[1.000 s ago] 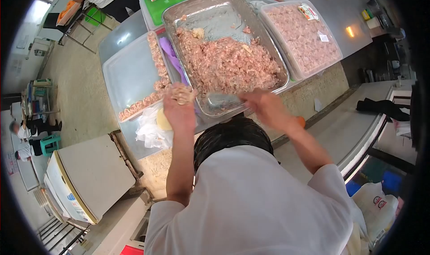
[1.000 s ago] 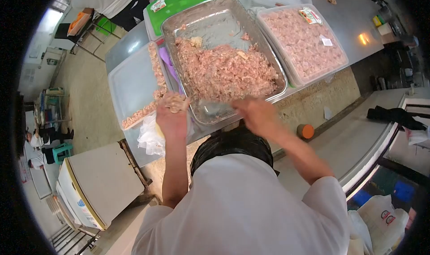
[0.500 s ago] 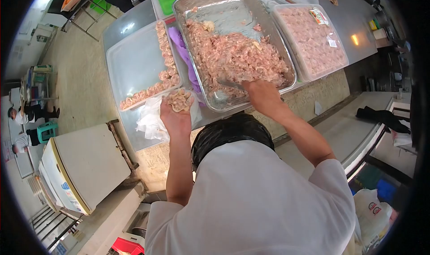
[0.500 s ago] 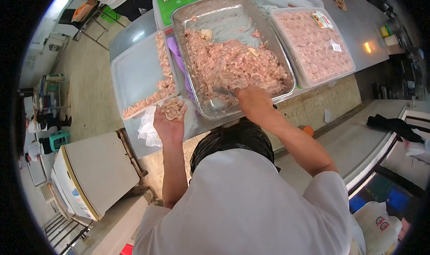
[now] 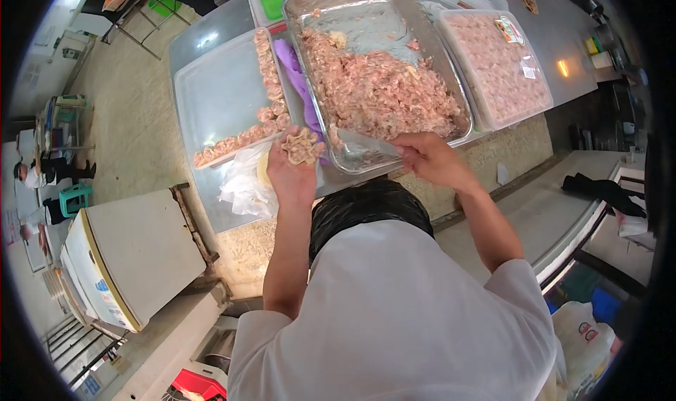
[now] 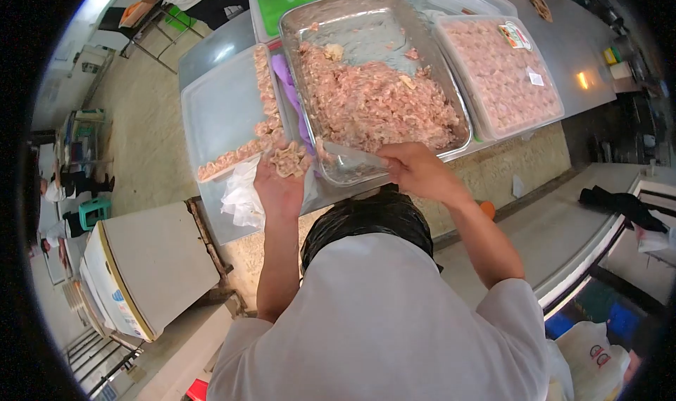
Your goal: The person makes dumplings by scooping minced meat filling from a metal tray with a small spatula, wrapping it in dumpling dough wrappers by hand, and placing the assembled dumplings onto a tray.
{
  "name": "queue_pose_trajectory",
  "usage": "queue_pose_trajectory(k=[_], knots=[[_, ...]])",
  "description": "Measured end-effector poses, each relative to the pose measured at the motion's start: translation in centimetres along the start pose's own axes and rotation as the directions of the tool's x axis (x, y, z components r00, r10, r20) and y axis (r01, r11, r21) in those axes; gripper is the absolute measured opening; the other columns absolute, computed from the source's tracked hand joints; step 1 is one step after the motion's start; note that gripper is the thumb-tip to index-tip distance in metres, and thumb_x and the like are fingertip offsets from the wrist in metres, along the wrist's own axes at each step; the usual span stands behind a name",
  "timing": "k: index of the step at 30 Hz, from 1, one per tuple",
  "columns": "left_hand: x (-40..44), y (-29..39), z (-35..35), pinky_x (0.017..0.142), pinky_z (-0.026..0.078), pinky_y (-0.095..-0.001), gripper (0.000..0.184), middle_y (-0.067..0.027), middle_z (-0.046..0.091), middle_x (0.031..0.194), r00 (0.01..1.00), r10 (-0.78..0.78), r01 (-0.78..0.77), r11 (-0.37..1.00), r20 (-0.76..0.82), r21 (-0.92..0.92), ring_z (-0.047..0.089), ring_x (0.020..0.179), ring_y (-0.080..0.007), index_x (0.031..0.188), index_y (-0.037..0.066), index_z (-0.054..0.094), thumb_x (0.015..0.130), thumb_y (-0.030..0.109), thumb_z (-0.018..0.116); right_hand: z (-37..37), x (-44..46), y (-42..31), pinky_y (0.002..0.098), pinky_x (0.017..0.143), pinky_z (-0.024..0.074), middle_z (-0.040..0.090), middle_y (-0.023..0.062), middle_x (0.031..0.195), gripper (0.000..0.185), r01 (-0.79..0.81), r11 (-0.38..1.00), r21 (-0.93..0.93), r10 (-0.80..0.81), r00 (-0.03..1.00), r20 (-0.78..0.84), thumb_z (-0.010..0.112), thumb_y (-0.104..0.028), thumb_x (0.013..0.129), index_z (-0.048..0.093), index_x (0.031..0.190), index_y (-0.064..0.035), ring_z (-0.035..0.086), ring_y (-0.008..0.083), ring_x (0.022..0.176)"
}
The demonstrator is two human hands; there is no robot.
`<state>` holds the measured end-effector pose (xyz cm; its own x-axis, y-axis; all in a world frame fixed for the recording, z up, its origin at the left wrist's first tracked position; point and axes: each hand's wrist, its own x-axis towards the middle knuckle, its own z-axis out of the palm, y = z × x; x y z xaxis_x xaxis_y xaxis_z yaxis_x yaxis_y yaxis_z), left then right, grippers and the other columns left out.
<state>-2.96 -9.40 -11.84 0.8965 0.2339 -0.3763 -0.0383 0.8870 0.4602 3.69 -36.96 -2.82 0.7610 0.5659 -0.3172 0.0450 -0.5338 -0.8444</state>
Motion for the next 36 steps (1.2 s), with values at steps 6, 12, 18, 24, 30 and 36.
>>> queue_pose_trajectory(k=[6, 12, 18, 24, 30, 36], knots=[[0.9, -1.1, 1.7, 0.097, 0.047, -0.054, 0.038, -0.0134, 0.063, 0.118, 0.997, -0.021, 0.02, 1.0, 0.078, 0.004, 0.059, 0.112, -0.0353, 0.117, 0.004, 0.061, 0.102, 0.034, 0.045, 0.3, -0.1, 1.4, 0.0414, 0.067, 0.0518, 0.069, 0.0168, 0.087, 0.023, 0.161, 0.981, -0.112, -0.19, 0.919, -0.346, 0.06, -0.002, 0.091, 0.07, 0.112, -0.0006, 0.069, 0.0304, 0.077], [1.1, 1.5, 1.3, 0.092, 0.047, -0.0496, 0.033, -0.0097, 0.063, 0.115, 0.999, 0.039, -0.037, 0.997, -0.034, 0.064, 0.06, 0.105, -0.0317, 0.118, 0.007, 0.06, 0.103, 0.031, 0.044, -2.5, -0.8, 1.1, 0.0504, 0.071, 0.0533, 0.07, 0.0177, 0.09, 0.023, -0.18, 0.716, -0.674, -0.054, 0.949, -0.311, 0.057, -0.001, 0.088, 0.072, 0.105, -0.0087, 0.068, 0.0404, 0.085], [0.6, 0.9, 1.0, 0.094, 0.046, -0.0516, 0.035, -0.0106, 0.063, 0.121, 0.987, -0.012, 0.03, 0.994, -0.162, 0.106, 0.059, 0.11, -0.0336, 0.121, 0.006, 0.059, 0.103, 0.031, 0.041, 3.4, 2.2, 2.2, 0.052, 0.071, 0.0531, 0.069, 0.0197, 0.081, 0.021, -0.08, 0.743, -0.664, -0.025, 0.989, -0.146, 0.06, 0.0, 0.08, 0.068, 0.099, -0.0047, 0.069, 0.0409, 0.081], [0.0, 1.2, 0.2, 0.09, 0.049, -0.0493, 0.032, -0.0098, 0.063, 0.114, 0.985, 0.032, -0.016, 0.995, -0.169, 0.095, 0.06, 0.107, -0.0327, 0.111, 0.006, 0.061, 0.104, 0.032, 0.043, 3.2, 1.8, 1.8, 0.0519, 0.071, 0.0527, 0.069, 0.0219, 0.082, 0.013, 0.02, 0.755, -0.655, -0.053, 0.998, -0.03, 0.06, -0.004, 0.083, 0.068, 0.093, -0.0028, 0.069, 0.0407, 0.082], [0.1, 1.3, -1.0, 0.094, 0.048, -0.0511, 0.035, -0.0121, 0.063, 0.115, 0.993, 0.009, -0.003, 0.999, -0.115, 0.054, 0.059, 0.108, -0.0341, 0.116, 0.003, 0.061, 0.103, 0.031, 0.043, -0.4, 1.2, 3.0, 0.047, 0.071, 0.0527, 0.068, 0.0202, 0.084, 0.013, 0.009, 0.984, -0.177, -0.001, 0.999, 0.047, 0.058, -0.008, 0.092, 0.068, 0.096, -0.0011, 0.066, 0.0383, 0.079], [0.4, -0.9, 1.3, 0.099, 0.046, -0.0525, 0.039, -0.0125, 0.063, 0.114, 0.997, -0.052, 0.053, 0.999, 0.056, -0.009, 0.058, 0.106, -0.0346, 0.117, 0.001, 0.062, 0.102, 0.033, 0.044, 1.0, -0.6, 0.8, 0.0398, 0.066, 0.0499, 0.065, 0.0158, 0.083, 0.022, 0.018, 0.973, 0.229, -0.018, 1.0, -0.003, 0.061, -0.004, 0.094, 0.068, 0.114, -0.0023, 0.064, 0.0313, 0.075]])
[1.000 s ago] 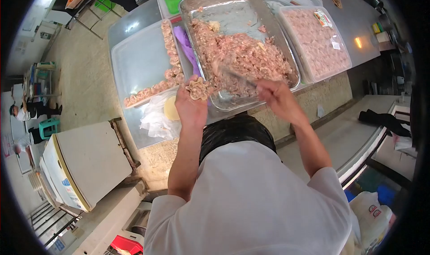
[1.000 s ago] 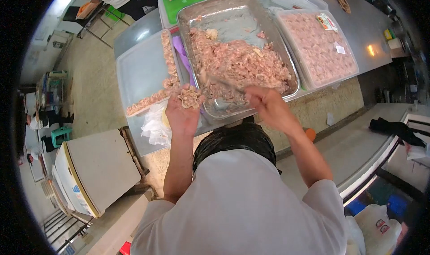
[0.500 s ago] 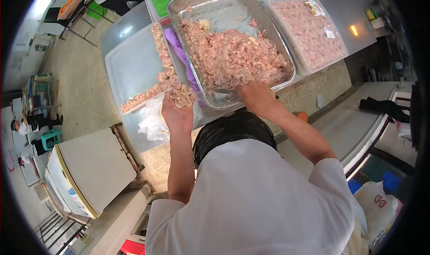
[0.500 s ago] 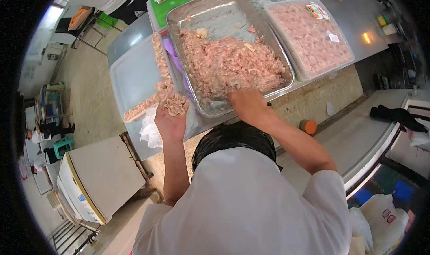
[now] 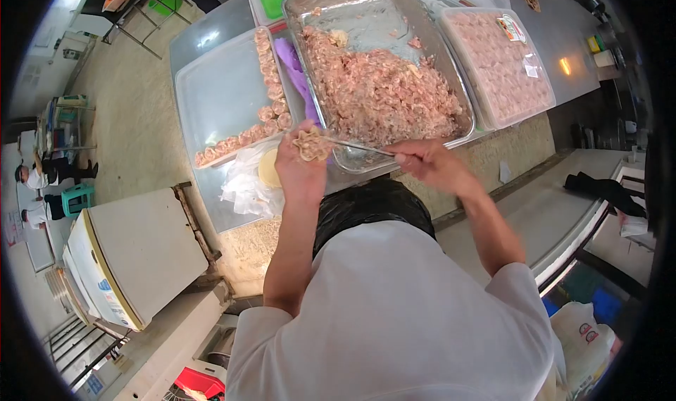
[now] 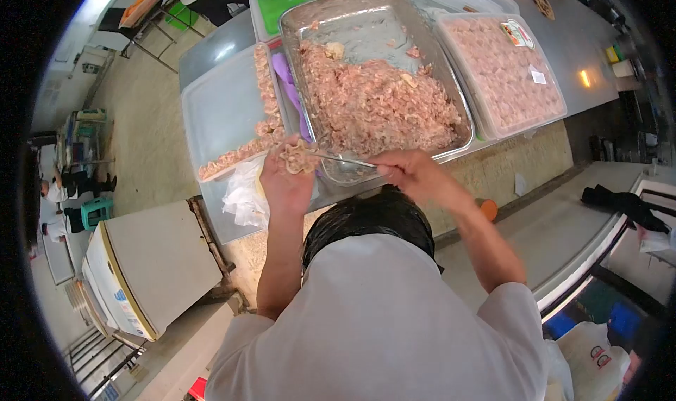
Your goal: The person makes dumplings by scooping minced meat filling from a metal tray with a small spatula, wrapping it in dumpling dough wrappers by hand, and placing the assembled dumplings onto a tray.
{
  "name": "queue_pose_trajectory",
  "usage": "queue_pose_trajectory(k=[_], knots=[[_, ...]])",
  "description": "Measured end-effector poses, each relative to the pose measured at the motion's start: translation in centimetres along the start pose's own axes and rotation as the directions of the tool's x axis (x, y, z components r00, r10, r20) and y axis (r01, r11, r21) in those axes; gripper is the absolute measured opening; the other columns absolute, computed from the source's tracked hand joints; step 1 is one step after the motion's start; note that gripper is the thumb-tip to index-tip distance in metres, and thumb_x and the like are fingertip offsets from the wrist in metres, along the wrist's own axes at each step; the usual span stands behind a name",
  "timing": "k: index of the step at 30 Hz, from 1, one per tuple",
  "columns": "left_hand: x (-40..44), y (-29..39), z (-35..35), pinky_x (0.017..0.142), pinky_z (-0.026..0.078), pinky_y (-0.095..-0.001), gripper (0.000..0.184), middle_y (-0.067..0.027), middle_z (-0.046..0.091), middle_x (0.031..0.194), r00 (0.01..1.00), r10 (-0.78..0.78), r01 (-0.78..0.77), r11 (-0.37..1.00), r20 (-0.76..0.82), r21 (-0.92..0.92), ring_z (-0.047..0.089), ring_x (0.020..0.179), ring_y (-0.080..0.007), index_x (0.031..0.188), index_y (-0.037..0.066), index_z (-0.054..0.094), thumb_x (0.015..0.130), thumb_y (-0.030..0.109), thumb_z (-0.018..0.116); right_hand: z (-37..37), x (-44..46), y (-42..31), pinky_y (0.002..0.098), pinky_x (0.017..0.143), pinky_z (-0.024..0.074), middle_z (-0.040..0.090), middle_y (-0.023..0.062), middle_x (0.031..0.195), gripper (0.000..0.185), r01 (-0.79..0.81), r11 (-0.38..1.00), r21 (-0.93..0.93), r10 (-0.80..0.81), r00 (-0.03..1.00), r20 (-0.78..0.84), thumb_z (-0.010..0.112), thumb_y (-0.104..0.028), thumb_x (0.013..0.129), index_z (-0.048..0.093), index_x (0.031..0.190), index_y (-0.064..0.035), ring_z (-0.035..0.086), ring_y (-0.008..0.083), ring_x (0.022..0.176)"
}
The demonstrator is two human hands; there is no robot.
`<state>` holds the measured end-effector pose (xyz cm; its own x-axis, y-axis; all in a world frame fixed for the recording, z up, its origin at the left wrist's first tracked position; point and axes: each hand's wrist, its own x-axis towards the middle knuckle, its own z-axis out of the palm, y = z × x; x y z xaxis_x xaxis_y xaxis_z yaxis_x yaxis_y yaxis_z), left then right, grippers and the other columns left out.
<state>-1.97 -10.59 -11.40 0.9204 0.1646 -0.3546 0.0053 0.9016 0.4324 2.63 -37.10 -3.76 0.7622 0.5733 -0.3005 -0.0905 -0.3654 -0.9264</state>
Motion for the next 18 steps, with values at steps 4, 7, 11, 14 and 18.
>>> queue_pose_trajectory(k=[4, 7, 11, 14, 18], knots=[[-0.1, -1.0, 3.8, 0.098, 0.046, -0.0529, 0.038, -0.0111, 0.063, 0.108, 0.992, 0.02, -0.02, 1.0, -0.122, -0.005, 0.058, 0.102, -0.0332, 0.111, 0.002, 0.063, 0.102, 0.033, 0.044, 4.3, 0.1, 0.3, 0.0421, 0.065, 0.0514, 0.065, 0.0184, 0.09, 0.036, 0.257, 0.87, -0.42, -0.359, 0.916, -0.181, 0.065, 0.002, 0.087, 0.068, 0.123, -0.0048, 0.065, 0.0369, 0.077], [0.5, -1.4, 3.6, 0.097, 0.045, -0.053, 0.037, -0.0109, 0.064, 0.105, 0.989, 0.055, -0.06, 0.998, -0.137, -0.03, 0.057, 0.101, -0.0328, 0.108, 0.002, 0.064, 0.102, 0.033, 0.045, 5.5, 0.7, 1.4, 0.0441, 0.066, 0.0515, 0.066, 0.019, 0.094, 0.04, 0.248, 0.898, -0.364, -0.348, 0.907, -0.239, 0.066, 0.003, 0.085, 0.068, 0.124, -0.0059, 0.065, 0.0381, 0.078], [0.9, -1.3, 3.2, 0.095, 0.044, -0.0534, 0.033, -0.0104, 0.064, 0.102, 0.991, 0.073, -0.068, 0.997, -0.113, 0.039, 0.057, 0.101, -0.0334, 0.103, 0.004, 0.064, 0.102, 0.032, 0.046, 4.2, -0.1, 1.9, 0.0446, 0.066, 0.0513, 0.067, 0.0197, 0.095, 0.04, 0.218, 0.908, -0.358, -0.311, 0.923, -0.227, 0.066, 0.003, 0.085, 0.068, 0.124, -0.0066, 0.065, 0.0383, 0.077], [1.8, -1.3, 0.9, 0.096, 0.043, -0.0541, 0.031, -0.01, 0.065, 0.101, 0.987, 0.06, -0.059, 0.998, -0.148, 0.013, 0.058, 0.103, -0.0344, 0.1, 0.005, 0.064, 0.101, 0.032, 0.048, 3.5, -0.5, 0.0, 0.0457, 0.066, 0.051, 0.067, 0.0197, 0.093, 0.039, 0.216, 0.913, -0.346, -0.3, 0.93, -0.211, 0.066, 0.004, 0.084, 0.069, 0.122, -0.0061, 0.065, 0.0394, 0.077], [0.9, -0.7, 0.9, 0.097, 0.044, -0.0521, 0.032, -0.0092, 0.064, 0.106, 0.991, 0.072, -0.076, 0.996, -0.109, -0.034, 0.059, 0.101, -0.0321, 0.108, 0.006, 0.062, 0.102, 0.032, 0.046, 3.5, -0.2, -0.1, 0.0487, 0.069, 0.0513, 0.067, 0.0195, 0.088, 0.036, 0.23, 0.892, -0.389, -0.303, 0.943, -0.137, 0.066, 0.0, 0.086, 0.069, 0.121, -0.0065, 0.065, 0.0418, 0.076]])
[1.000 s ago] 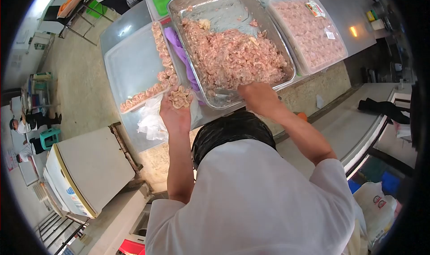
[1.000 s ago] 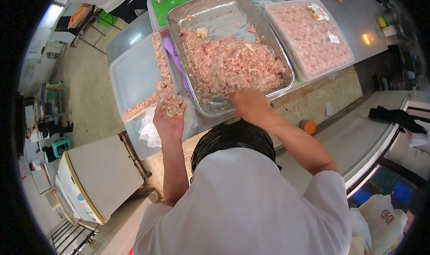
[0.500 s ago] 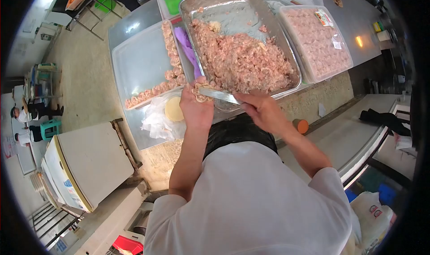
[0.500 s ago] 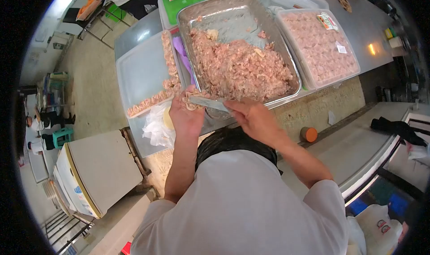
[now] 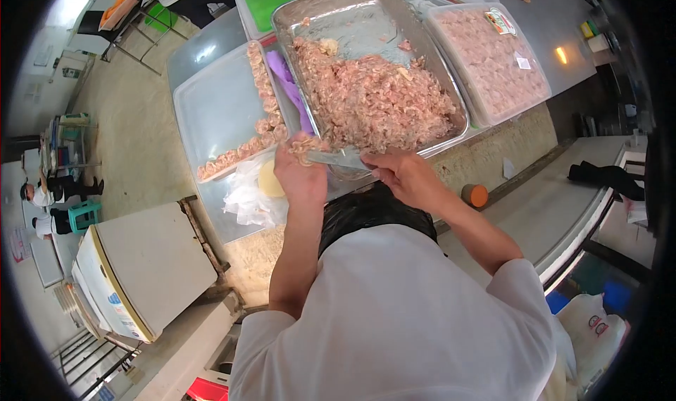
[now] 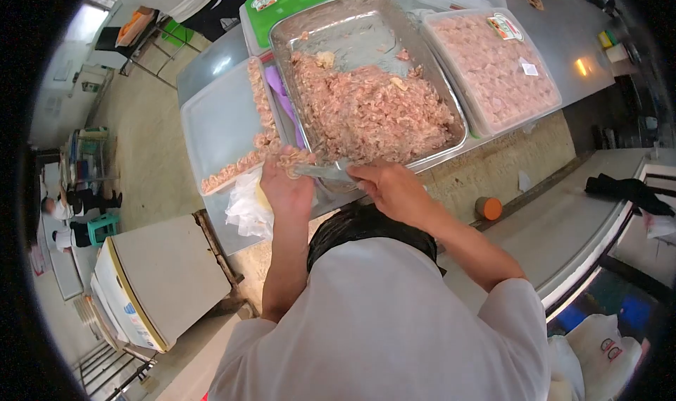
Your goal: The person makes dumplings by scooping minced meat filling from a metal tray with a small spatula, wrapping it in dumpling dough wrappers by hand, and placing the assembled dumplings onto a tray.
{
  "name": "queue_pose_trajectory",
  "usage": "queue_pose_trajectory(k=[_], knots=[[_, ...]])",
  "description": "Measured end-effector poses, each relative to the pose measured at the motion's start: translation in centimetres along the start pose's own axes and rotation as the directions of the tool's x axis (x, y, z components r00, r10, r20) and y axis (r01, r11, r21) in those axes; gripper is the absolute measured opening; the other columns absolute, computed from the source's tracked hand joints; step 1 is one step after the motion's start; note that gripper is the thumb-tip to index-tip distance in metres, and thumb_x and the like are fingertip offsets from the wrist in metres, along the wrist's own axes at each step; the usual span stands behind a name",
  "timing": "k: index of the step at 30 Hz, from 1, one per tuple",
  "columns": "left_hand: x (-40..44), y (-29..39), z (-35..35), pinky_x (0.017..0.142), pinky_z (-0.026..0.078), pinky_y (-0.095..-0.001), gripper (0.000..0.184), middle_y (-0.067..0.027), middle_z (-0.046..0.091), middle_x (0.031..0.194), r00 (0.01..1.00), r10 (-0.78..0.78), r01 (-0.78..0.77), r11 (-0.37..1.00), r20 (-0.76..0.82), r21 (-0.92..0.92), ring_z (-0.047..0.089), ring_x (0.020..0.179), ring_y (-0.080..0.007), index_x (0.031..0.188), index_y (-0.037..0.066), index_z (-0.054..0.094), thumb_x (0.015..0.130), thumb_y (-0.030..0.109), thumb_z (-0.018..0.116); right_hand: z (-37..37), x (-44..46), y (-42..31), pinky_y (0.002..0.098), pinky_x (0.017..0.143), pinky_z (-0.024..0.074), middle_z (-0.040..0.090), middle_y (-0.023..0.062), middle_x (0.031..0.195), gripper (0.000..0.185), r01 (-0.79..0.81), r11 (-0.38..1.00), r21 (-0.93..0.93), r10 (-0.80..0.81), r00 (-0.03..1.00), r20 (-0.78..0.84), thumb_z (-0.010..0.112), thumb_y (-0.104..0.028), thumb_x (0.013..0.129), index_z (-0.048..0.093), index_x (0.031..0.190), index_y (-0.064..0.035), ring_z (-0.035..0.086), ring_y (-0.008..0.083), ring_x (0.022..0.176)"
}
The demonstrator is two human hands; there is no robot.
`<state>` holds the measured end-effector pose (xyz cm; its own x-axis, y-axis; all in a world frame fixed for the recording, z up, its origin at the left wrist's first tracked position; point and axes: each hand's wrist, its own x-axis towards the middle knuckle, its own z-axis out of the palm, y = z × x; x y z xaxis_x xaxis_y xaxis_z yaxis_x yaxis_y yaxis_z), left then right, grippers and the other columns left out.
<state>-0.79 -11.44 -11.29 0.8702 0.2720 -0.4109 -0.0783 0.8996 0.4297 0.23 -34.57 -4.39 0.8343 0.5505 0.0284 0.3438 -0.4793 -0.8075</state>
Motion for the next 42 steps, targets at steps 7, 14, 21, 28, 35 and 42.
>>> queue_pose_trajectory(k=[7, 14, 21, 28, 35, 42], knots=[[-0.6, 2.5, -0.1, 0.084, 0.047, -0.0439, 0.032, -0.0053, 0.062, 0.105, 0.984, 0.089, -0.059, 0.979, -0.151, 0.193, 0.059, 0.093, -0.0248, 0.115, 0.009, 0.06, 0.103, 0.032, 0.041, 0.3, 3.9, 2.7, 0.0519, 0.07, 0.0523, 0.068, 0.025, 0.087, 0.02, -0.201, 0.857, -0.474, 0.265, 0.962, 0.071, 0.058, -0.001, 0.086, 0.066, 0.104, -0.0005, 0.068, 0.0426, 0.086], [-1.0, 2.8, -3.1, 0.08, 0.047, -0.0432, 0.034, -0.0059, 0.06, 0.102, 1.0, 0.019, -0.017, 0.986, -0.01, 0.163, 0.058, 0.091, -0.0242, 0.117, 0.009, 0.06, 0.103, 0.034, 0.042, 0.8, 3.6, 2.6, 0.0511, 0.068, 0.051, 0.067, 0.0225, 0.079, 0.014, -0.058, 0.929, -0.364, 0.094, 0.992, 0.08, 0.058, -0.003, 0.089, 0.066, 0.099, 0.0006, 0.068, 0.0384, 0.079], [-1.5, 1.4, 0.4, 0.096, 0.047, -0.0515, 0.039, -0.0122, 0.063, 0.103, 0.998, -0.018, 0.013, 0.997, -0.064, -0.073, 0.059, 0.098, -0.0319, 0.115, 0.003, 0.061, 0.103, 0.036, 0.045, -2.6, 1.4, 0.4, 0.0431, 0.071, 0.0518, 0.068, 0.0191, 0.088, 0.029, -0.297, 0.908, 0.294, 0.215, 0.935, 0.282, 0.061, 0.0, 0.09, 0.068, 0.118, -0.0028, 0.065, 0.0387, 0.076], [2.3, -0.9, -3.7, 0.101, 0.044, -0.0501, 0.036, -0.0149, 0.064, 0.104, 0.915, -0.084, 0.162, 0.973, 0.395, -0.166, 0.059, 0.104, -0.0332, 0.111, 0.004, 0.062, 0.104, 0.034, 0.044, 3.0, 0.1, 1.7, 0.041, 0.071, 0.0535, 0.068, 0.019, 0.1, 0.036, 0.023, 0.999, 0.024, -0.021, 0.997, -0.074, 0.065, 0.003, 0.088, 0.068, 0.123, -0.0049, 0.067, 0.038, 0.08], [-1.3, 1.4, -0.2, 0.094, 0.052, -0.044, 0.028, -0.0151, 0.067, 0.117, 0.968, -0.189, 0.094, 0.883, 0.165, 0.459, 0.064, 0.108, -0.0303, 0.12, 0.004, 0.062, 0.105, 0.024, 0.05, -4.5, 0.7, 0.0, 0.0357, 0.069, 0.0511, 0.069, 0.0155, 0.091, 0.021, -0.119, 0.943, 0.312, 0.119, 0.993, 0.019, 0.07, -0.003, 0.089, 0.072, 0.109, -0.0028, 0.063, 0.031, 0.071], [-3.8, 3.4, 3.6, 0.077, 0.05, -0.0237, 0.05, -0.0056, 0.07, 0.103, 0.57, -0.722, -0.148, 0.378, 0.391, 0.914, 0.064, 0.09, -0.0101, 0.113, 0.0, 0.066, 0.074, 0.016, 0.092, -9.7, 2.8, -2.6, 0.0411, 0.066, 0.0464, 0.064, 0.0166, 0.076, 0.018, -0.051, 0.999, -0.009, 0.051, 0.944, 0.326, 0.071, -0.017, 0.091, 0.068, 0.089, 0.0007, 0.061, 0.0321, 0.07]])
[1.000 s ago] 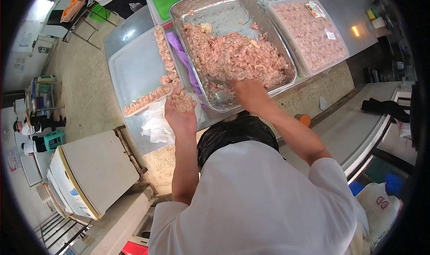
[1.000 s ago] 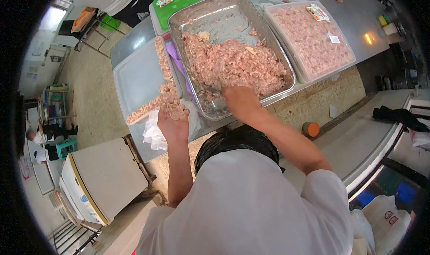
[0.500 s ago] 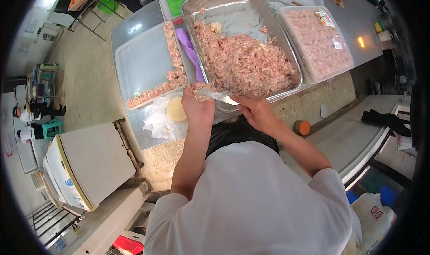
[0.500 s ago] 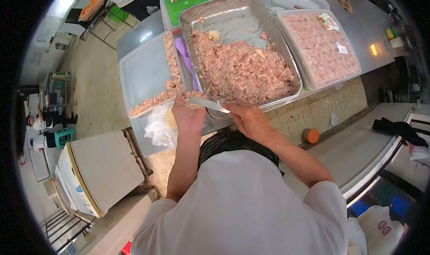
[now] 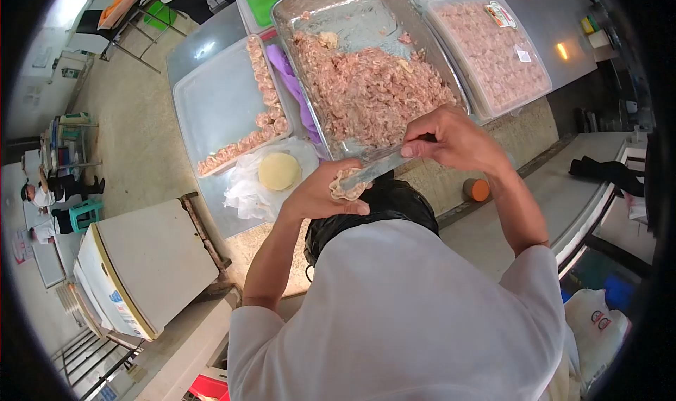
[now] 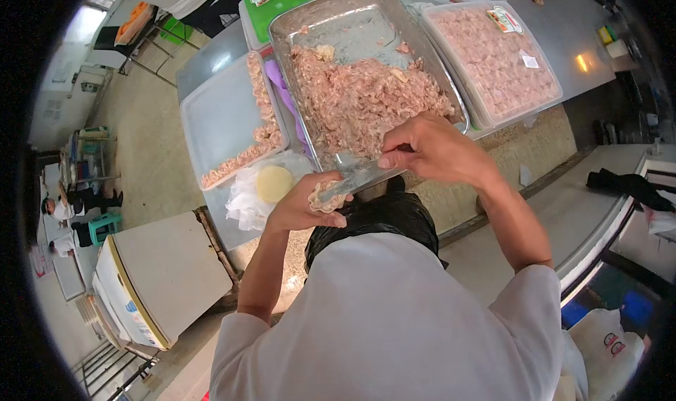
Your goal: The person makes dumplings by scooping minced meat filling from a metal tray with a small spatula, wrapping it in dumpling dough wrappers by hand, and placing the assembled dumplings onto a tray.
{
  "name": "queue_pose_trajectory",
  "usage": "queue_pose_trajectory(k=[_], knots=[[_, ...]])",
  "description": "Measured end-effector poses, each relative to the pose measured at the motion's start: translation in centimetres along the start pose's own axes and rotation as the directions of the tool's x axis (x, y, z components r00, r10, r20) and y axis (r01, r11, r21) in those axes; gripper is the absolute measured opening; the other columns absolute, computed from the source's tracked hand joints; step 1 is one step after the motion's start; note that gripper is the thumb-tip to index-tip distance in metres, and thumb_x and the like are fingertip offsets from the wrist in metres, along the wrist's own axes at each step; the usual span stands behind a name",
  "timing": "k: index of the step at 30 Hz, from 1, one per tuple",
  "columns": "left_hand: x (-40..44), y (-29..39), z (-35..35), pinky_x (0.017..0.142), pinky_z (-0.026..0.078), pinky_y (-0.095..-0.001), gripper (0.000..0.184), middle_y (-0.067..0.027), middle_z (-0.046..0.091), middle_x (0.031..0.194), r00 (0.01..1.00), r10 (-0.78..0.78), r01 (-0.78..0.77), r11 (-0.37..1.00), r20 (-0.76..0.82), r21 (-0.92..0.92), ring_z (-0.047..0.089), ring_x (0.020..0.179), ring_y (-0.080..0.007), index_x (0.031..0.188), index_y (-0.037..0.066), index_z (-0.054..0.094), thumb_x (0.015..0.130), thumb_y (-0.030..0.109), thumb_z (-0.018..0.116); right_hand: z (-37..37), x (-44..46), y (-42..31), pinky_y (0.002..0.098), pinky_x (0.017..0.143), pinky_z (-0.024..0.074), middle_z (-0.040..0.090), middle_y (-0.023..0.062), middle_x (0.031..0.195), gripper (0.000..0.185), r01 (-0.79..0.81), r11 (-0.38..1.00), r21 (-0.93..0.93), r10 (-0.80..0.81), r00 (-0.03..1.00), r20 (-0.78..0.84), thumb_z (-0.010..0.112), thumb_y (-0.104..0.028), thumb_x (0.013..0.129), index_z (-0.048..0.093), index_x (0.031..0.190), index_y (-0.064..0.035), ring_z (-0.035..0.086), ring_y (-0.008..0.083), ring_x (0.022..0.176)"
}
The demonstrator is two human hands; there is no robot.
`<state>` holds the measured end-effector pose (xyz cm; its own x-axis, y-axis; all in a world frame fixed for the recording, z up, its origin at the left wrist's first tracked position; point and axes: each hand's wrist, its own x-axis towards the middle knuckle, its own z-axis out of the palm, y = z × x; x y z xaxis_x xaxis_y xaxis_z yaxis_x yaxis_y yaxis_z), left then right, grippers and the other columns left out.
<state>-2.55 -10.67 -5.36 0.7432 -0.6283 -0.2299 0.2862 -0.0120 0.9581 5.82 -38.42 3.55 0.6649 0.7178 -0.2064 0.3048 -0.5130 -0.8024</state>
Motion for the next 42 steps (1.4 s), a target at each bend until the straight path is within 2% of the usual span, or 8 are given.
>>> queue_pose_trajectory(k=[8, 14, 20, 24, 30, 36, 39, 42], knots=[[-0.7, -3.0, 2.2, 0.07, 0.05, -0.0246, 0.026, -0.0003, 0.068, 0.084, 0.956, -0.029, -0.078, 0.935, -0.293, -0.347, 0.064, 0.078, -0.009, 0.093, 0.002, 0.069, 0.08, 0.017, 0.086, 1.0, -1.0, 2.3, 0.04, 0.063, 0.0455, 0.061, 0.0167, 0.07, 0.02, -0.096, 0.995, 0.023, 0.098, 0.988, -0.123, 0.073, -0.018, 0.089, 0.068, 0.085, 0.0011, 0.057, 0.0321, 0.065], [0.2, -1.9, 2.0, 0.071, 0.051, -0.0254, 0.025, 0.0008, 0.067, 0.078, 0.953, 0.136, -0.153, 0.987, -0.271, -0.044, 0.064, 0.074, -0.0091, 0.09, 0.003, 0.071, 0.079, 0.019, 0.086, 3.9, -0.4, 3.1, 0.0387, 0.06, 0.0439, 0.057, 0.0172, 0.066, 0.021, -0.019, 0.998, 0.057, 0.025, 0.994, -0.108, 0.074, -0.019, 0.089, 0.069, 0.085, 0.0008, 0.054, 0.028, 0.059], [0.3, -0.9, 2.4, 0.068, 0.048, -0.0265, 0.034, 0.0025, 0.063, 0.072, 0.911, 0.088, -0.118, 0.992, -0.403, -0.049, 0.057, 0.069, -0.0079, 0.088, -0.001, 0.071, 0.077, 0.026, 0.089, 2.6, -1.1, 2.0, 0.0399, 0.057, 0.041, 0.052, 0.0176, 0.063, 0.027, -0.1, 0.989, 0.109, 0.116, 0.982, -0.149, 0.072, -0.02, 0.092, 0.064, 0.08, 0.0028, 0.046, 0.0264, 0.056], [0.1, -4.3, 1.3, 0.066, 0.046, -0.0259, 0.028, 0.0003, 0.066, 0.074, 0.855, 0.212, -0.1, 0.963, -0.473, 0.251, 0.056, 0.068, -0.0073, 0.081, 0.001, 0.071, 0.075, 0.02, 0.09, 4.5, -0.3, 3.0, 0.0394, 0.056, 0.039, 0.048, 0.0154, 0.06, 0.028, -0.033, 0.992, 0.12, 0.049, 0.99, -0.132, 0.071, -0.019, 0.093, 0.064, 0.078, 0.0036, 0.042, 0.0222, 0.055], [0.4, -1.0, 2.2, 0.072, 0.047, -0.0254, 0.04, 0.0007, 0.066, 0.08, 0.798, 0.215, -0.27, 0.963, -0.562, -0.015, 0.057, 0.075, -0.0073, 0.089, 0.002, 0.07, 0.069, 0.026, 0.096, 0.3, -1.1, 2.3, 0.0333, 0.055, 0.0368, 0.051, 0.0075, 0.06, 0.023, -0.157, 0.988, 0.001, 0.155, 0.977, -0.143, 0.071, -0.016, 0.094, 0.068, 0.082, 0.0039, 0.043, 0.0114, 0.059], [-0.3, -1.0, 1.3, 0.07, 0.047, -0.0265, 0.038, -0.0022, 0.067, 0.079, 0.89, 0.174, -0.12, 0.981, -0.421, 0.153, 0.058, 0.073, -0.0088, 0.089, 0.0, 0.068, 0.072, 0.025, 0.093, 2.9, 0.2, 1.9, 0.0414, 0.06, 0.0414, 0.051, 0.018, 0.061, 0.033, -0.039, 0.999, 0.008, 0.04, 0.997, -0.073, 0.072, -0.021, 0.092, 0.061, 0.074, 0.0041, 0.049, 0.0319, 0.056], [-0.5, -2.0, 1.0, 0.068, 0.047, -0.0263, 0.034, -0.0041, 0.067, 0.077, 0.861, 0.229, -0.082, 0.943, -0.454, 0.322, 0.057, 0.071, -0.0087, 0.086, -0.001, 0.068, 0.075, 0.022, 0.09, 1.7, -0.3, 0.2, 0.0433, 0.062, 0.0439, 0.058, 0.0202, 0.068, 0.029, -0.163, 0.983, -0.089, 0.15, 0.979, -0.14, 0.072, -0.021, 0.09, 0.063, 0.077, 0.0033, 0.055, 0.0376, 0.063], [-0.6, -2.0, 1.2, 0.066, 0.046, -0.0262, 0.028, -0.0046, 0.066, 0.075, 0.867, 0.233, -0.082, 0.939, -0.44, 0.335, 0.057, 0.069, -0.0085, 0.083, -0.001, 0.067, 0.078, 0.018, 0.086, 4.1, 0.1, 1.8, 0.0387, 0.06, 0.0443, 0.059, 0.0146, 0.067, 0.024, 0.104, 0.98, -0.171, -0.134, 0.976, -0.174, 0.072, -0.019, 0.092, 0.068, 0.083, 0.0022, 0.057, 0.0274, 0.061]])
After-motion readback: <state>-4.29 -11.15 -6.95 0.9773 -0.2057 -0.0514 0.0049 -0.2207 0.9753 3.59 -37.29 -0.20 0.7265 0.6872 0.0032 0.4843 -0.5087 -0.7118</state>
